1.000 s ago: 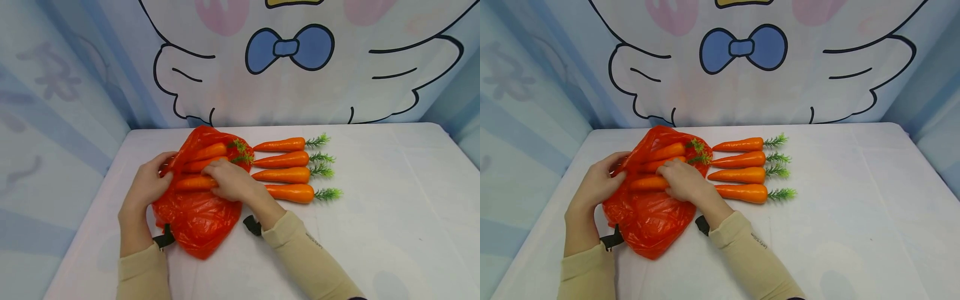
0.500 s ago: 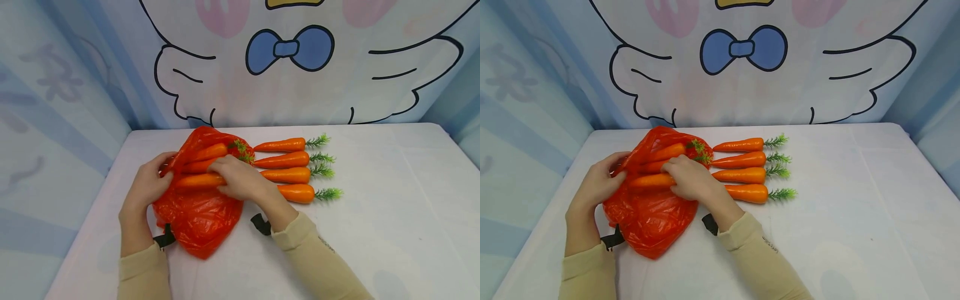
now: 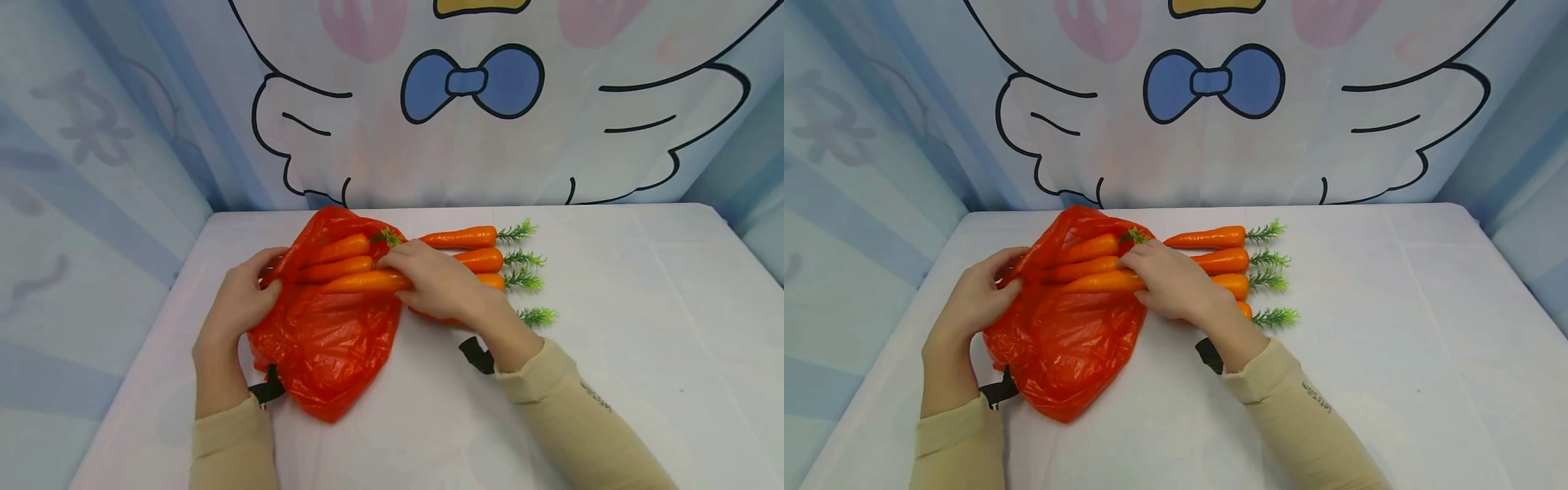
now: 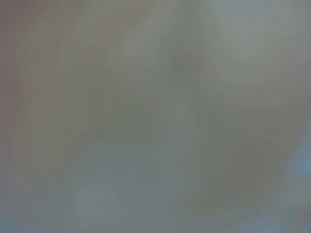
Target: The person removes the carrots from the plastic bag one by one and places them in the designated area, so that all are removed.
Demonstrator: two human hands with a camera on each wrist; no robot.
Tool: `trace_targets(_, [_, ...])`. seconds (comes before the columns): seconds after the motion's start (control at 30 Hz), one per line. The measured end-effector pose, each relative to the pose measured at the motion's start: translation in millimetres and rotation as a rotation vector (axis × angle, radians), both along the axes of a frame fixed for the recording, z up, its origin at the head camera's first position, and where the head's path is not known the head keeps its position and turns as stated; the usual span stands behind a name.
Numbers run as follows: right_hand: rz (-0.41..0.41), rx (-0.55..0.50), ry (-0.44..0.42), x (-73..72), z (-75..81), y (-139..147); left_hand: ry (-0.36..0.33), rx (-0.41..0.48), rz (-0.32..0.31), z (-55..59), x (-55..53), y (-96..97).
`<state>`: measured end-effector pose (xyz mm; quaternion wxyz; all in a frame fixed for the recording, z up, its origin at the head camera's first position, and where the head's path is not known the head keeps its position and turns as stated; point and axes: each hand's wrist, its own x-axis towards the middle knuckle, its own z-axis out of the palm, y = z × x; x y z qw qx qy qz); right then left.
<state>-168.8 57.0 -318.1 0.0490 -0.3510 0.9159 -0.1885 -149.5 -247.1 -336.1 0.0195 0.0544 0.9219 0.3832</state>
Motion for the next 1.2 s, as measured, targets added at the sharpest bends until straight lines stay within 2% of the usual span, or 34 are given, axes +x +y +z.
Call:
trace_targets(0.33, [-0.037,-0.093,-0.021,-2.4,4.7,46.7,-0.022,0.008,0.006,-0.8,-0.5,0.3])
trace_targets(0.83, [-0.159,-0.091,-0.066,-12.1,6.8,108.2,-0.028,-0.004,0.013,-0.9,-0.5,1.1])
trace_targets(1.2, [-0.164,-0.099,-0.041,-18.2,7.4,150.6,-0.018,-0.012,0.009,-1.3,-0.5,0.3])
